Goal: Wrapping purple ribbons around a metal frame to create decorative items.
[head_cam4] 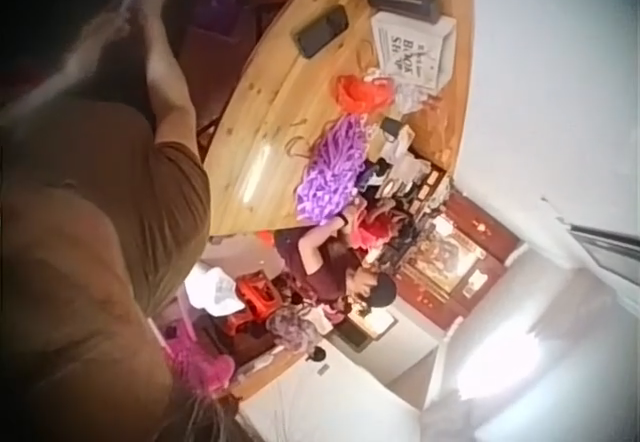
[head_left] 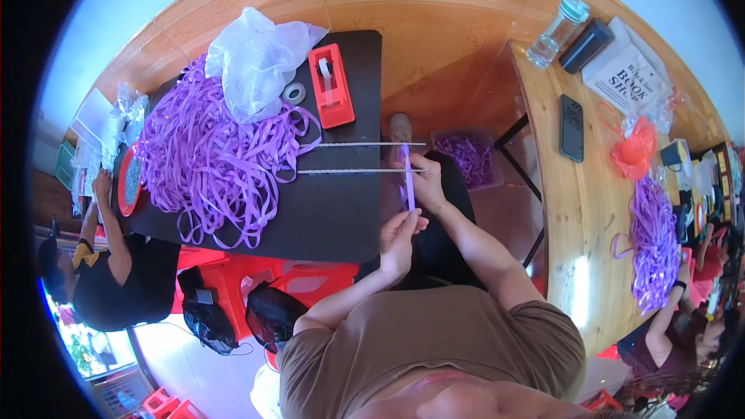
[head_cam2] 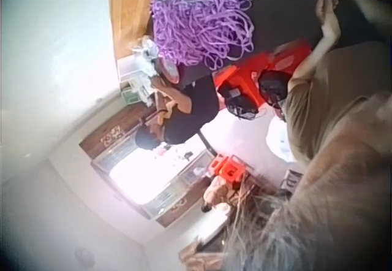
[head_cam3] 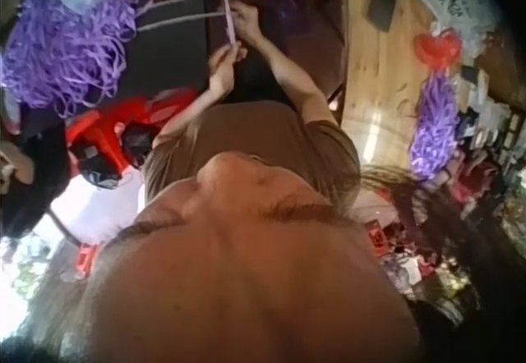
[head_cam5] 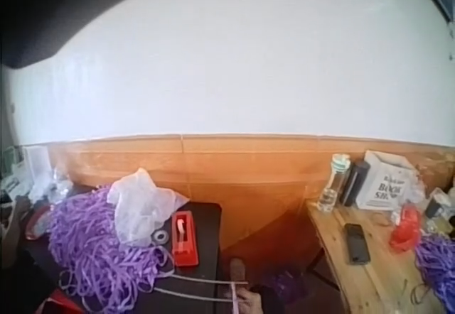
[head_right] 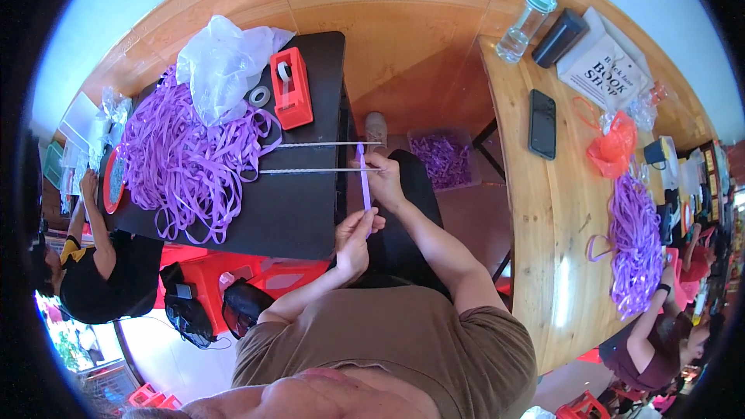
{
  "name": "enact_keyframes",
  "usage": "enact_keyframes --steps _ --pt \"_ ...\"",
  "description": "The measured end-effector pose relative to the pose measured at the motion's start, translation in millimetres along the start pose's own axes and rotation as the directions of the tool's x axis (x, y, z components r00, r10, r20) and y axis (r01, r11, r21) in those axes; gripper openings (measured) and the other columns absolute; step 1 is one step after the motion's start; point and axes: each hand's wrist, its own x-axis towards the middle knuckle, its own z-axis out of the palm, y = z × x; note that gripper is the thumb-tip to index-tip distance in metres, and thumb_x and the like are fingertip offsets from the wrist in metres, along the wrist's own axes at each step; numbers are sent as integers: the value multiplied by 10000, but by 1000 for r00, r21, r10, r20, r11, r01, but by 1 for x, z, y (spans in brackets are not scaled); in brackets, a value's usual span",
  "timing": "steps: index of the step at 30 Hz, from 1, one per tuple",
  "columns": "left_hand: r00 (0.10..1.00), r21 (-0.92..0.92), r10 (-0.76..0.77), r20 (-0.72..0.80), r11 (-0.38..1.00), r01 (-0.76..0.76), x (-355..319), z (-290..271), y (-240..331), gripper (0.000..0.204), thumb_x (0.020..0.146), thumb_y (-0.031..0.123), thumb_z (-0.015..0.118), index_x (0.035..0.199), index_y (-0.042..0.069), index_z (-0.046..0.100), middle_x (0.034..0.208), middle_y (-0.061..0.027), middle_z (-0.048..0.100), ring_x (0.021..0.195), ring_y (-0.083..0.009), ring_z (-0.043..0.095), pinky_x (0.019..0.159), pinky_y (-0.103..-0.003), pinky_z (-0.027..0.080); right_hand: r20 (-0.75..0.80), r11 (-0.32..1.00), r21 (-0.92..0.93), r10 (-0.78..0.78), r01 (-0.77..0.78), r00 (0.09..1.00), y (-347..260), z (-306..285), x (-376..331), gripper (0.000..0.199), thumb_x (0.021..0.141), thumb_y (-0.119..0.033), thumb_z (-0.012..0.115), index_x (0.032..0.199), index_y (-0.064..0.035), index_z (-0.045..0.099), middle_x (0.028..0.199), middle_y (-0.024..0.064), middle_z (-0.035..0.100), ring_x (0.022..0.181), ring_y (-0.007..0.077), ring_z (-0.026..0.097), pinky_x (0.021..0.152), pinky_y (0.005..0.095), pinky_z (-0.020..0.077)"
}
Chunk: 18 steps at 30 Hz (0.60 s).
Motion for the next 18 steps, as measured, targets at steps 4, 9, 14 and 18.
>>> enact_keyframes --steps 4,9,14,18 --pt "999 5 1 48 1000 -1 -14 -15 -2 221 939 187 566 1029 10 663 847 -80 690 776 -128 636 739 -256 462 95 960 230 143 -162 985 0 4 -26 85 855 -75 660 822 0 683 711 5 641 648 55 561 588 211 452" --pt "984 9 -136 112 991 136 -28 -30 2 256 966 183 515 1074 -13 639 898 -93 691 818 -136 633 777 -254 459 190 901 314 247 -298 950 -7 -7 -72 102 867 -73 641 825 8 685 730 23 665 656 71 598 599 216 479" --pt "967 -130 -156 201 974 184 -42 -38 3 217 948 142 536 1047 -13 652 897 -113 689 819 -172 647 771 -282 479 329 743 463 363 -484 872 -9 -17 -128 113 869 -39 600 908 34 677 784 59 666 698 84 609 667 201 490" --pt "942 -214 -135 308 955 206 -48 -40 5 196 929 99 551 1044 -21 656 906 -145 690 820 -208 660 764 -309 506 256 812 380 369 -444 893 -8 -16 -165 123 891 -29 560 883 10 676 733 7 623 668 53 558 589 202 451"
